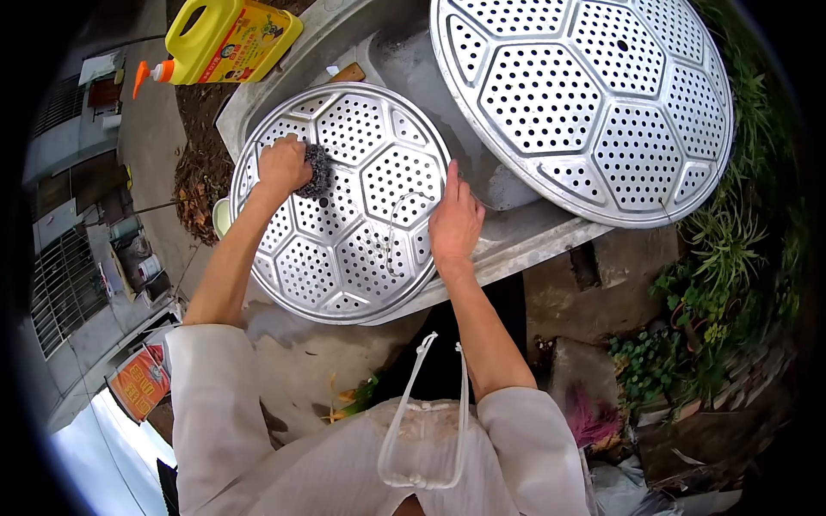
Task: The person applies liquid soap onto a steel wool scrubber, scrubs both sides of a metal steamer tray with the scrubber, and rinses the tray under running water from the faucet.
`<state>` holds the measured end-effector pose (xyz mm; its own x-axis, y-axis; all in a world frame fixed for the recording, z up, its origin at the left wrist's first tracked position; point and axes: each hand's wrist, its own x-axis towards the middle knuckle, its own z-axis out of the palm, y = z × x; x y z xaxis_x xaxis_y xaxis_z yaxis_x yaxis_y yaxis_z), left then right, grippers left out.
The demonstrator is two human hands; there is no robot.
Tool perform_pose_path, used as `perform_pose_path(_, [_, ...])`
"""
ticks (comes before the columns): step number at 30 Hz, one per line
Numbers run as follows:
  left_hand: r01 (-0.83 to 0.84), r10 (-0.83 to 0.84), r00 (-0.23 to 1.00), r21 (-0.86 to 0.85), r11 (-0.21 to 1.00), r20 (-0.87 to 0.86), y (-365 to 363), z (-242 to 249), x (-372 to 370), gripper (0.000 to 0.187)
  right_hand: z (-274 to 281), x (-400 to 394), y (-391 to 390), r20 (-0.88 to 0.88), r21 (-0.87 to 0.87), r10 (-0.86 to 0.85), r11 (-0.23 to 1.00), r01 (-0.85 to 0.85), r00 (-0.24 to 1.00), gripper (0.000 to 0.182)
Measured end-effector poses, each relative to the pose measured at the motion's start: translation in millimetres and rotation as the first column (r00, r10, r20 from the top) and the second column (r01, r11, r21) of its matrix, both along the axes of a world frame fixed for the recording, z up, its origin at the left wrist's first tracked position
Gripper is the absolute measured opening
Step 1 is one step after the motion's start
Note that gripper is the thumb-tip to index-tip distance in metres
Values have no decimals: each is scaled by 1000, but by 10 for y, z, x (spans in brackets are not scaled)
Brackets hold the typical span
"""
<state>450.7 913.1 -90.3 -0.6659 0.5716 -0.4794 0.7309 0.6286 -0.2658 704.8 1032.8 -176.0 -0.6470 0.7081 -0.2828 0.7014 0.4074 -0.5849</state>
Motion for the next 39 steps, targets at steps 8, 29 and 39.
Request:
perform_pose_path(8, [105, -228, 888, 308, 946, 399, 118, -73, 295, 32, 1, -2, 20, 55, -39, 12, 999, -10, 998, 67])
perform_pose_path(29, [138, -324, 900, 516, 845, 291, 59, -131, 521, 24, -16, 18, -7, -25, 21, -20, 1000, 21, 999, 63])
perform_pose_path(39, [141, -320, 896, 486, 862, 308, -81, -25, 135, 25, -4, 1, 22, 47, -58, -23, 998, 26, 999, 62])
